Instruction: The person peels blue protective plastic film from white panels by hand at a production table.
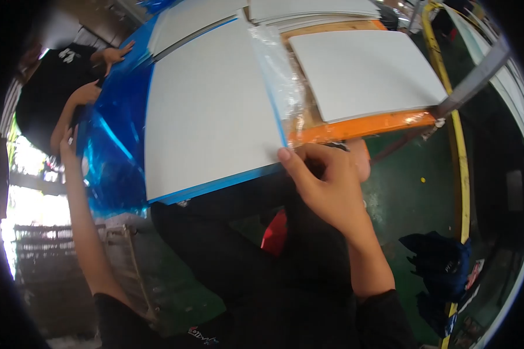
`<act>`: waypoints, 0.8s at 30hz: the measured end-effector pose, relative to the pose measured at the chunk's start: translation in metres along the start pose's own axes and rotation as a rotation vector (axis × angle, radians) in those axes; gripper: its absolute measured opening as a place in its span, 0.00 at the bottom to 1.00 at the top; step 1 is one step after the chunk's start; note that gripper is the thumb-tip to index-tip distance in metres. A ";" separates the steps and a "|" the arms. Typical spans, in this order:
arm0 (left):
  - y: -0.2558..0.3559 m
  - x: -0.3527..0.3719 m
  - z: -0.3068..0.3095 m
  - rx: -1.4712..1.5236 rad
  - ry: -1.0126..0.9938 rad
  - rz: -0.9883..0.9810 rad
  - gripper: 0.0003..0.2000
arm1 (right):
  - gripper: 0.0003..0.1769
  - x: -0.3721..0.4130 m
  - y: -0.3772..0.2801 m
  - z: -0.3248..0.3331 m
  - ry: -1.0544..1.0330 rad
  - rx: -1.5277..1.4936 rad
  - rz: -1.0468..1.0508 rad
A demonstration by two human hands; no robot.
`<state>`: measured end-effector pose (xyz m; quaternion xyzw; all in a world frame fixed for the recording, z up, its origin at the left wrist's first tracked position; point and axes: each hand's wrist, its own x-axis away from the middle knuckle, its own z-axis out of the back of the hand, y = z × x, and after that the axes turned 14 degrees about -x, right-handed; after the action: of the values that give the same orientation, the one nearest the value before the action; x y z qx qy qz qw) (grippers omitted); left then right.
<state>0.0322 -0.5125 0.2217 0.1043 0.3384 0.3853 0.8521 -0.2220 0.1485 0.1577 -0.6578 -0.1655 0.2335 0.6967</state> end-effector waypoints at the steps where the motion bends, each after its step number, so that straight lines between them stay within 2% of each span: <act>1: -0.001 -0.002 0.005 -0.194 0.016 -0.106 0.22 | 0.22 0.002 -0.001 -0.003 -0.043 -0.102 -0.072; 3: 0.060 0.021 -0.010 -0.092 0.088 -0.018 0.22 | 0.22 0.001 0.003 -0.007 -0.062 -0.271 -0.226; 5: 0.085 0.024 -0.019 0.311 0.117 0.041 0.23 | 0.21 0.001 0.006 -0.011 -0.052 -0.387 -0.251; 7: 0.098 0.019 -0.033 1.366 -0.031 0.324 0.25 | 0.20 0.000 0.008 -0.008 -0.131 -0.507 -0.273; 10: 0.119 0.018 -0.045 1.528 -0.173 0.280 0.27 | 0.17 -0.001 0.009 -0.001 -0.221 -0.655 -0.312; 11: 0.127 0.021 -0.049 1.414 -0.135 0.306 0.26 | 0.16 -0.001 0.010 0.000 -0.246 -0.703 -0.327; 14: 0.139 0.022 -0.056 1.072 -0.100 0.208 0.26 | 0.12 0.001 0.017 0.008 -0.367 -0.826 -0.378; 15: 0.134 0.022 -0.059 0.865 -0.074 0.161 0.25 | 0.12 0.002 0.016 0.011 -0.423 -0.940 -0.429; 17: 0.107 0.019 -0.067 0.423 -0.064 -0.103 0.25 | 0.14 0.006 0.011 0.016 -0.536 -1.170 -0.527; 19: 0.104 0.024 -0.072 0.057 -0.012 -0.326 0.29 | 0.16 0.012 0.002 0.013 -0.510 -1.045 -0.396; 22: 0.136 0.052 -0.067 -0.333 0.056 -0.369 0.30 | 0.15 0.019 -0.004 0.014 -0.554 -0.874 -0.242; 24: 0.137 0.054 -0.070 -0.358 0.007 -0.255 0.30 | 0.14 0.027 -0.016 0.015 -0.574 -0.842 -0.216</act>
<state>-0.0687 -0.3851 0.2025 -0.0937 0.2777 0.3287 0.8978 -0.2055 0.1757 0.1722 -0.7698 -0.4962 0.2444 0.3186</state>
